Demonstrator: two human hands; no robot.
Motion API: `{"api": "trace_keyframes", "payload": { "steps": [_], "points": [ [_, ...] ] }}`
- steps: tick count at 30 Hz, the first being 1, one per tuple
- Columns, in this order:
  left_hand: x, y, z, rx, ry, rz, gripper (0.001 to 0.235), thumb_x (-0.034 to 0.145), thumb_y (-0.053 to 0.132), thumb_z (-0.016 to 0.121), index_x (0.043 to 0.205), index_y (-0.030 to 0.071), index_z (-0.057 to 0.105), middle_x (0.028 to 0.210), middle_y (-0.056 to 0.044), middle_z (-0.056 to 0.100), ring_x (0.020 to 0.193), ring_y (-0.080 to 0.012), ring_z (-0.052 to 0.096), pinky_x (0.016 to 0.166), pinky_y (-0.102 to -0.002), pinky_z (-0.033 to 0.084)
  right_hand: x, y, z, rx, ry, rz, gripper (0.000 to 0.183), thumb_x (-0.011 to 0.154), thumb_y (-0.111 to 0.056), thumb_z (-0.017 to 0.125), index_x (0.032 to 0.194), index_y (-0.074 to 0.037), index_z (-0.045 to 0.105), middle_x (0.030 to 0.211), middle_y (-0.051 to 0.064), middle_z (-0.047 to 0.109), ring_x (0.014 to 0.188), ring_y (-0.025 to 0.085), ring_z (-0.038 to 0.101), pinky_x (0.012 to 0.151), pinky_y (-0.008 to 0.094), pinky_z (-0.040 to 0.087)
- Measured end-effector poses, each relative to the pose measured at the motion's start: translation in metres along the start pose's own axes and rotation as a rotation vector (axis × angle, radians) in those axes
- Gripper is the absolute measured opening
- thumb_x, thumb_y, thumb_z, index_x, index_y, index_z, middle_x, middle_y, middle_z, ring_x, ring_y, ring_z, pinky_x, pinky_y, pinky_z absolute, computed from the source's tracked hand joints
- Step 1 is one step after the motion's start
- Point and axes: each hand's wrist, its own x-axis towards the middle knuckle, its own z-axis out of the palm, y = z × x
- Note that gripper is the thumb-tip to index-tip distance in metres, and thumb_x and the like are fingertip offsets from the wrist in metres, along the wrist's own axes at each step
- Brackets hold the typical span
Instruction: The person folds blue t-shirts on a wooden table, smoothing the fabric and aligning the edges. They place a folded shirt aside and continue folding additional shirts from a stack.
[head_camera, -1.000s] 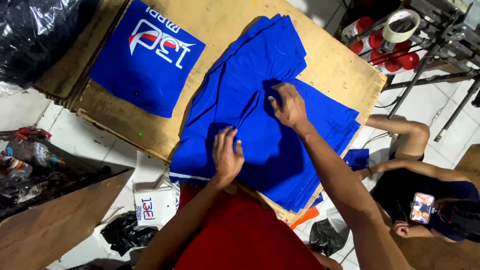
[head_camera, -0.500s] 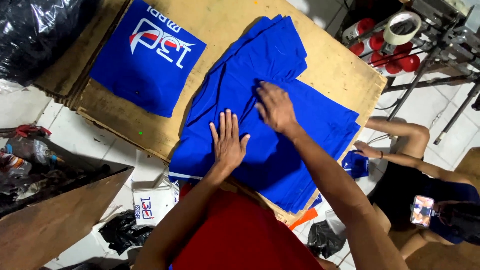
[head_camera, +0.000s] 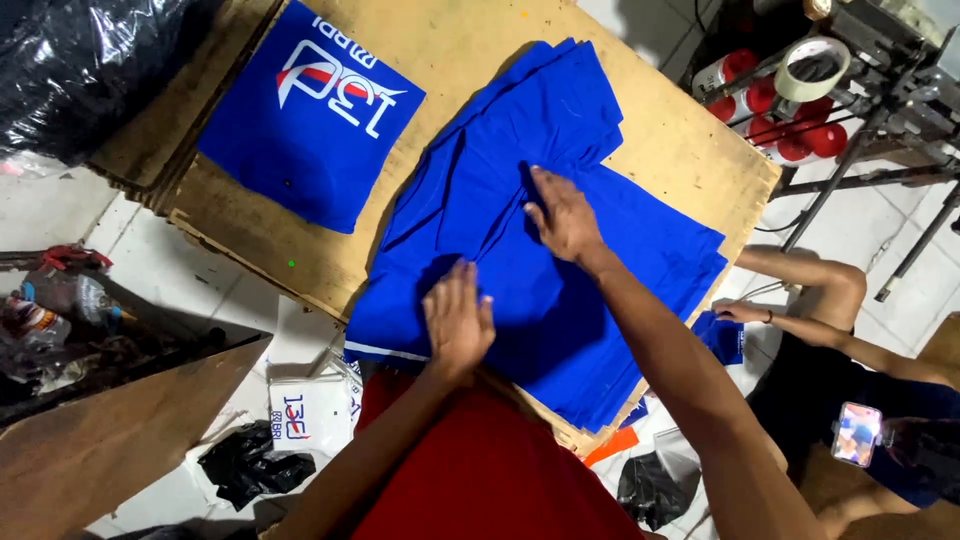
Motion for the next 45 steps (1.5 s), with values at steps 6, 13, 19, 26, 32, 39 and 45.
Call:
{"api": "trace_keyframes", "payload": {
  "steps": [6, 13, 19, 26, 32, 39, 45],
  "points": [
    [0.000, -0.017, 0.005, -0.107, 0.004, -0.191, 0.050, 0.085, 0.013, 0.072, 0.133, 0.012, 0.056, 0.099, -0.008, 0.066, 0.091, -0.0306, 0.066, 0.073, -0.044, 0.050, 0.010, 0.035, 0.026, 0.201, 0.156, 0.060, 0.014, 0.093, -0.031, 0.076, 0.103, -0.022, 0.071, 0.099, -0.003, 0.063, 0.104, 0.022, 0.064, 0.092, 0.037, 0.053],
    [0.001, -0.027, 0.007, -0.185, 0.128, -0.255, 0.034, 0.090, 0.018, 0.074, 0.121, 0.013, 0.061, 0.094, -0.004, 0.066, 0.090, -0.0257, 0.070, 0.068, -0.039, 0.057, 0.021, 0.013, -0.002, 0.201, 0.010, 0.164, 0.033, 0.090, -0.027, 0.077, 0.120, -0.018, 0.068, 0.103, 0.003, 0.064, 0.105, 0.026, 0.065, 0.092, 0.042, 0.054],
    [0.010, -0.022, -0.005, -0.086, -0.146, -0.589, 0.040, 0.088, 0.041, 0.073, 0.108, 0.008, 0.058, 0.091, -0.012, 0.068, 0.079, -0.0380, 0.075, 0.070, -0.054, 0.059, 0.040, 0.013, -0.008, 0.260, -0.106, 0.217, 0.036, 0.079, -0.022, 0.079, 0.114, -0.013, 0.070, 0.094, 0.007, 0.065, 0.098, 0.031, 0.067, 0.087, 0.047, 0.055],
    [0.002, -0.016, 0.013, -0.176, -0.064, -0.622, 0.028, 0.087, 0.027, 0.075, 0.105, 0.011, 0.061, 0.095, -0.008, 0.061, 0.082, -0.0368, 0.074, 0.073, -0.053, 0.059, 0.048, -0.004, -0.025, 0.102, -0.145, 0.183, 0.031, 0.082, -0.020, 0.078, 0.112, -0.020, 0.073, 0.099, 0.002, 0.064, 0.103, 0.025, 0.067, 0.090, 0.040, 0.056],
    [-0.005, -0.020, 0.014, -0.274, -0.053, -0.633, 0.023, 0.086, 0.030, 0.078, 0.099, 0.014, 0.069, 0.089, -0.007, 0.069, 0.085, -0.0352, 0.075, 0.077, -0.053, 0.058, 0.035, 0.001, -0.026, 0.186, -0.170, 0.139, 0.026, 0.085, -0.018, 0.075, 0.111, -0.017, 0.072, 0.095, 0.006, 0.065, 0.102, 0.031, 0.068, 0.091, 0.045, 0.056],
    [-0.003, -0.026, 0.009, -0.394, 0.007, -0.719, 0.020, 0.090, 0.026, 0.073, 0.102, 0.012, 0.066, 0.088, -0.015, 0.073, 0.090, -0.0406, 0.073, 0.078, -0.053, 0.057, 0.040, -0.004, -0.035, 0.374, -0.103, 0.155, 0.019, 0.091, -0.016, 0.071, 0.107, -0.013, 0.062, 0.091, 0.011, 0.072, 0.093, 0.037, 0.072, 0.082, 0.051, 0.055],
    [0.007, -0.022, -0.005, -0.321, -0.036, -0.745, 0.035, 0.092, 0.031, 0.073, 0.114, 0.008, 0.057, 0.096, -0.017, 0.073, 0.091, -0.0395, 0.074, 0.080, -0.054, 0.059, 0.037, 0.001, -0.028, 0.298, 0.012, 0.117, 0.033, 0.090, -0.017, 0.077, 0.119, -0.010, 0.064, 0.097, 0.015, 0.071, 0.098, 0.038, 0.068, 0.087, 0.051, 0.055]
  ]
}}
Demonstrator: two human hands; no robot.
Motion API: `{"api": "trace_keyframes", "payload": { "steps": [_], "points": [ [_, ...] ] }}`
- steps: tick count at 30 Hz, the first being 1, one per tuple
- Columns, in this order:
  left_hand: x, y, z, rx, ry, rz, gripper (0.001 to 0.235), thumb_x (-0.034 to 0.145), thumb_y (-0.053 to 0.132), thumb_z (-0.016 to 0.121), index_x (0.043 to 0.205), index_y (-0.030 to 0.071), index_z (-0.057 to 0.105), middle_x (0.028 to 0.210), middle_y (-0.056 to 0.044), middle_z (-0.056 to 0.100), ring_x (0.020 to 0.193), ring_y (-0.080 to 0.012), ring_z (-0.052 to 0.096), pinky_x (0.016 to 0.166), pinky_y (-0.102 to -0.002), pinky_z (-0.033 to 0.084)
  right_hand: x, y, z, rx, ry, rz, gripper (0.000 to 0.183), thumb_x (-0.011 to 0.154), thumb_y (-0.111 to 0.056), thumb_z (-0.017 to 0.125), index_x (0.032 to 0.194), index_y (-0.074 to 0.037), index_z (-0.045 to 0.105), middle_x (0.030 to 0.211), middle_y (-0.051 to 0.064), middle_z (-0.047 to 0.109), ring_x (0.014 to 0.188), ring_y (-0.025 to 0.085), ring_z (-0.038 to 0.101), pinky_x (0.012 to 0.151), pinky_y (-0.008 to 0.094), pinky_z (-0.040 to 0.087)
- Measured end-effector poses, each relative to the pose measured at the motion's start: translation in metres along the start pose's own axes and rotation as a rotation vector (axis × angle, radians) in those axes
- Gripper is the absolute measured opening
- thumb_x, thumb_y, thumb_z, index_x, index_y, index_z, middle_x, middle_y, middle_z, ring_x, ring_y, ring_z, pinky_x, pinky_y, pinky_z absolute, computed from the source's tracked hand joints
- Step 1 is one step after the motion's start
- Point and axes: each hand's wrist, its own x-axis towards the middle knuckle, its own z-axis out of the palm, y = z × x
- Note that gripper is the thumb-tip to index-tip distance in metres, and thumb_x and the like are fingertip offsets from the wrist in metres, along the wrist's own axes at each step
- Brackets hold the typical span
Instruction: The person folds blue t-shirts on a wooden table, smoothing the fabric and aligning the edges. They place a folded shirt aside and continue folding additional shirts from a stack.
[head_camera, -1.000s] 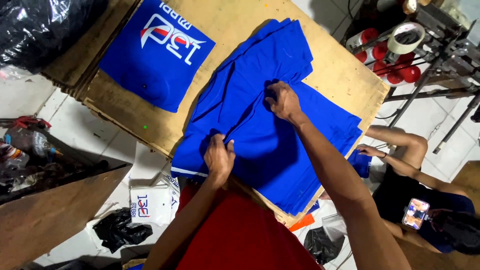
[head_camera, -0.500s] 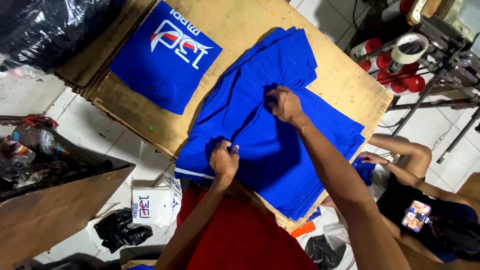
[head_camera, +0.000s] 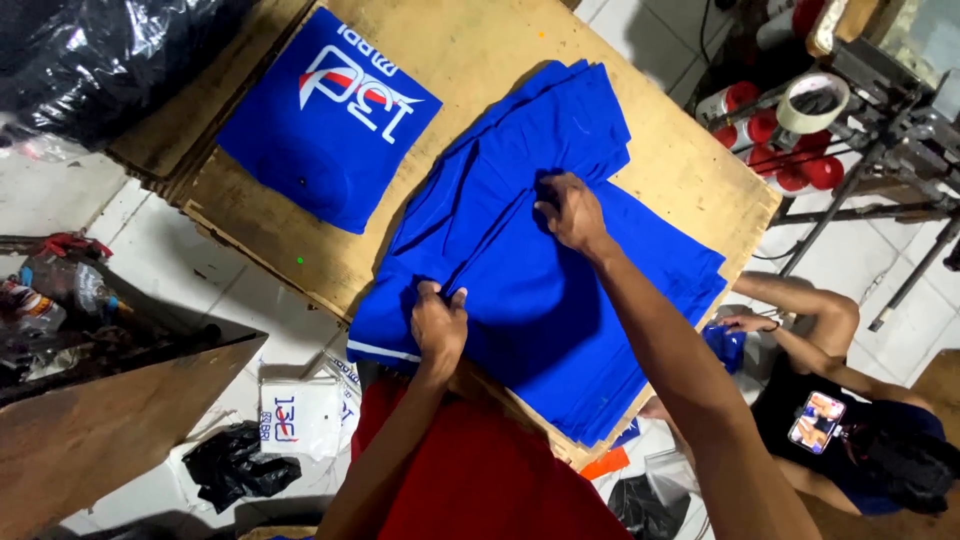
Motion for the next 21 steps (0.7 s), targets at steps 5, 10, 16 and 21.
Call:
{"api": "trace_keyframes", "payload": {
  "steps": [5, 10, 16, 21],
  "points": [
    [-0.006, 0.009, 0.010, 0.088, 0.012, 0.030, 0.048, 0.093, 0.031, 0.074, 0.124, 0.004, 0.049, 0.107, -0.017, 0.065, 0.094, -0.0420, 0.073, 0.080, -0.056, 0.061, 0.012, 0.015, 0.013, -0.032, -0.076, 0.061, 0.033, 0.085, -0.021, 0.080, 0.116, -0.016, 0.070, 0.097, 0.005, 0.068, 0.095, 0.026, 0.069, 0.086, 0.041, 0.057],
    [0.006, -0.014, 0.047, -0.238, 0.243, -0.095, 0.054, 0.077, 0.017, 0.084, 0.121, 0.016, 0.052, 0.098, -0.015, 0.067, 0.091, -0.0443, 0.071, 0.083, -0.054, 0.054, 0.019, 0.003, 0.011, -0.029, -0.143, 0.176, 0.021, 0.079, -0.020, 0.080, 0.099, -0.017, 0.074, 0.096, 0.006, 0.072, 0.096, 0.032, 0.072, 0.086, 0.046, 0.058],
    [0.016, 0.008, 0.024, -0.850, 0.163, -0.269, 0.081, 0.079, -0.006, 0.076, 0.145, 0.013, 0.032, 0.092, -0.011, 0.059, 0.048, -0.0199, 0.067, 0.044, -0.026, 0.059, -0.011, -0.016, -0.025, 0.662, -0.001, 0.306, 0.024, 0.086, 0.005, 0.068, 0.108, -0.004, 0.064, 0.081, 0.016, 0.066, 0.066, 0.024, 0.074, 0.064, 0.032, 0.062],
    [0.024, 0.064, -0.042, -1.154, 0.134, 0.097, 0.072, 0.071, -0.019, 0.073, 0.134, 0.008, 0.054, 0.092, -0.009, 0.055, 0.070, -0.0205, 0.069, 0.064, -0.027, 0.060, -0.068, -0.048, -0.103, 0.808, 0.293, 0.054, 0.023, 0.084, 0.016, 0.069, 0.100, 0.001, 0.062, 0.092, 0.011, 0.059, 0.086, 0.022, 0.065, 0.078, 0.036, 0.057]
  ]
}}
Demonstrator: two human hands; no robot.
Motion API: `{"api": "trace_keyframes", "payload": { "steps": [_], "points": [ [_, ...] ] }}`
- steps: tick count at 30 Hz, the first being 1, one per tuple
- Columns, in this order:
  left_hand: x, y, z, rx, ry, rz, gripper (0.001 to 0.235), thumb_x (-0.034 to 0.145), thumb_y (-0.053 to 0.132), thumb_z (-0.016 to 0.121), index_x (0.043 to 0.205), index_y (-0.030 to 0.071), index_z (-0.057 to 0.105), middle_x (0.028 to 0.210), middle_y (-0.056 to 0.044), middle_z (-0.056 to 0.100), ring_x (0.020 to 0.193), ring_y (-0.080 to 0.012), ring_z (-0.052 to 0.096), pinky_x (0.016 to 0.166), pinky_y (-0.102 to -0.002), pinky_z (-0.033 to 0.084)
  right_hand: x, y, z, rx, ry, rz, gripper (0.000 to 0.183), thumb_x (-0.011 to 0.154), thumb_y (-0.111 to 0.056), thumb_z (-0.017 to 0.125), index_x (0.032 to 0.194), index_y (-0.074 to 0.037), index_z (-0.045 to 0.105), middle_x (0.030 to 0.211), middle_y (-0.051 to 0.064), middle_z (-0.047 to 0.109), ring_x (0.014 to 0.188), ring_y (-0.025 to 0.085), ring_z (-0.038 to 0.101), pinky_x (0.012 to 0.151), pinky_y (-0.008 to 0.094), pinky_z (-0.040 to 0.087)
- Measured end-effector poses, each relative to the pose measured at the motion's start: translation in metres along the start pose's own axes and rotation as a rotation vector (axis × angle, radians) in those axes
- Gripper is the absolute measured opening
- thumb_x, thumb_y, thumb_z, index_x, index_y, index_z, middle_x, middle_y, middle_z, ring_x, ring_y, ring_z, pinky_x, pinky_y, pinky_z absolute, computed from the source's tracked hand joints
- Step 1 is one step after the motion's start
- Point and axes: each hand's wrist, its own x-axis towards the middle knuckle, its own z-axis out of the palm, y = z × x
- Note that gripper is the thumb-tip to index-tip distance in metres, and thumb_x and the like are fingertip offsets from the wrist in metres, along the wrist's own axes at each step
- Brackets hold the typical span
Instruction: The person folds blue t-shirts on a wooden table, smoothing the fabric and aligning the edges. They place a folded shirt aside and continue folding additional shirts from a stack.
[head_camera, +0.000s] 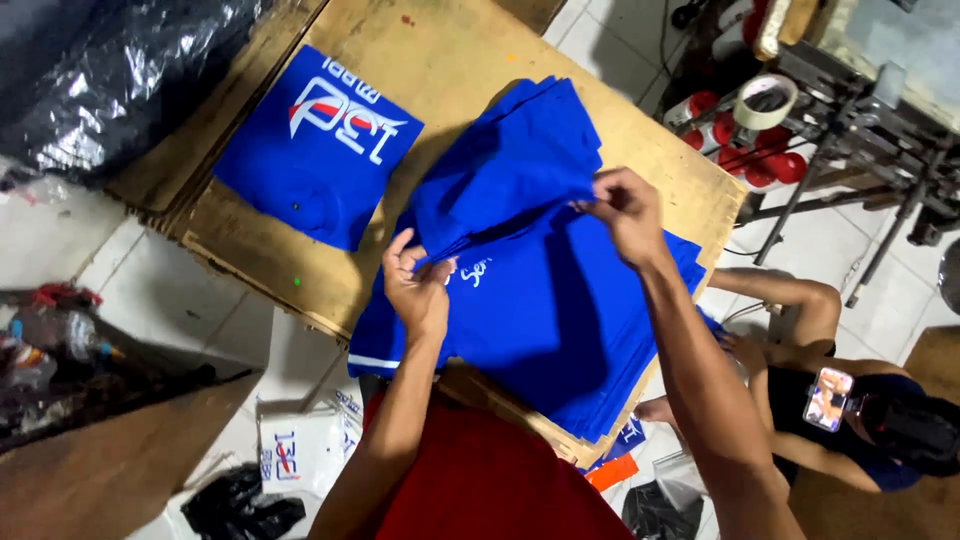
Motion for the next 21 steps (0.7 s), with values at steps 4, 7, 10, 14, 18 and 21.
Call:
{"api": "trace_keyframes", "payload": {
  "steps": [4, 7, 10, 14, 18, 21],
  "points": [
    [-0.007, 0.057, 0.004, -0.038, -0.263, 0.117, 0.062, 0.064, -0.012, 0.066, 0.124, 0.006, 0.065, 0.080, -0.004, 0.059, 0.075, -0.0086, 0.053, 0.070, -0.020, 0.046, -0.058, -0.058, -0.025, 0.191, 0.122, -0.125, 0.007, 0.076, -0.002, 0.064, 0.082, 0.000, 0.061, 0.087, 0.014, 0.056, 0.082, 0.021, 0.051, 0.073, 0.033, 0.043],
    [-0.004, 0.037, 0.000, -0.197, -0.336, -0.086, 0.048, 0.068, 0.004, 0.063, 0.116, 0.003, 0.068, 0.081, -0.005, 0.061, 0.071, -0.0082, 0.051, 0.066, -0.022, 0.048, -0.106, 0.072, -0.078, 0.335, 0.240, -0.059, 0.005, 0.078, -0.006, 0.061, 0.078, -0.005, 0.057, 0.077, 0.006, 0.052, 0.073, 0.015, 0.048, 0.065, 0.027, 0.037],
    [0.008, -0.017, 0.000, 0.076, -0.389, -0.179, 0.024, 0.082, 0.010, 0.060, 0.100, 0.010, 0.075, 0.077, -0.009, 0.073, 0.070, -0.0117, 0.058, 0.063, -0.023, 0.047, -0.121, 0.067, -0.037, 0.247, 0.362, 0.163, 0.003, 0.081, -0.001, 0.069, 0.083, -0.002, 0.067, 0.094, 0.017, 0.070, 0.078, 0.018, 0.058, 0.063, 0.026, 0.040],
    [0.012, -0.111, -0.023, 0.376, -0.487, -0.126, 0.040, 0.078, 0.009, 0.084, 0.116, 0.010, 0.074, 0.110, -0.011, 0.075, 0.103, -0.0226, 0.070, 0.088, -0.034, 0.059, -0.154, 0.129, -0.021, -0.037, 0.466, 0.283, 0.024, 0.074, 0.004, 0.081, 0.097, -0.002, 0.075, 0.104, 0.020, 0.073, 0.098, 0.028, 0.067, 0.084, 0.034, 0.051],
    [-0.011, -0.097, -0.038, 0.680, -0.406, -0.037, 0.040, 0.079, 0.010, 0.082, 0.118, 0.007, 0.072, 0.110, -0.017, 0.072, 0.106, -0.0329, 0.071, 0.087, -0.038, 0.062, -0.186, 0.113, 0.002, -0.319, 0.484, 0.468, 0.037, 0.086, -0.011, 0.080, 0.120, -0.001, 0.071, 0.108, 0.023, 0.073, 0.102, 0.036, 0.070, 0.090, 0.046, 0.054],
    [0.001, -0.101, -0.024, 0.841, -0.401, 0.010, 0.035, 0.080, 0.024, 0.083, 0.112, 0.012, 0.076, 0.102, -0.011, 0.075, 0.097, -0.0289, 0.074, 0.082, -0.038, 0.062, -0.168, 0.114, -0.003, -0.470, 0.481, 0.503, 0.035, 0.091, -0.025, 0.078, 0.119, -0.005, 0.072, 0.107, 0.020, 0.075, 0.104, 0.037, 0.071, 0.091, 0.048, 0.054]
  ]
}}
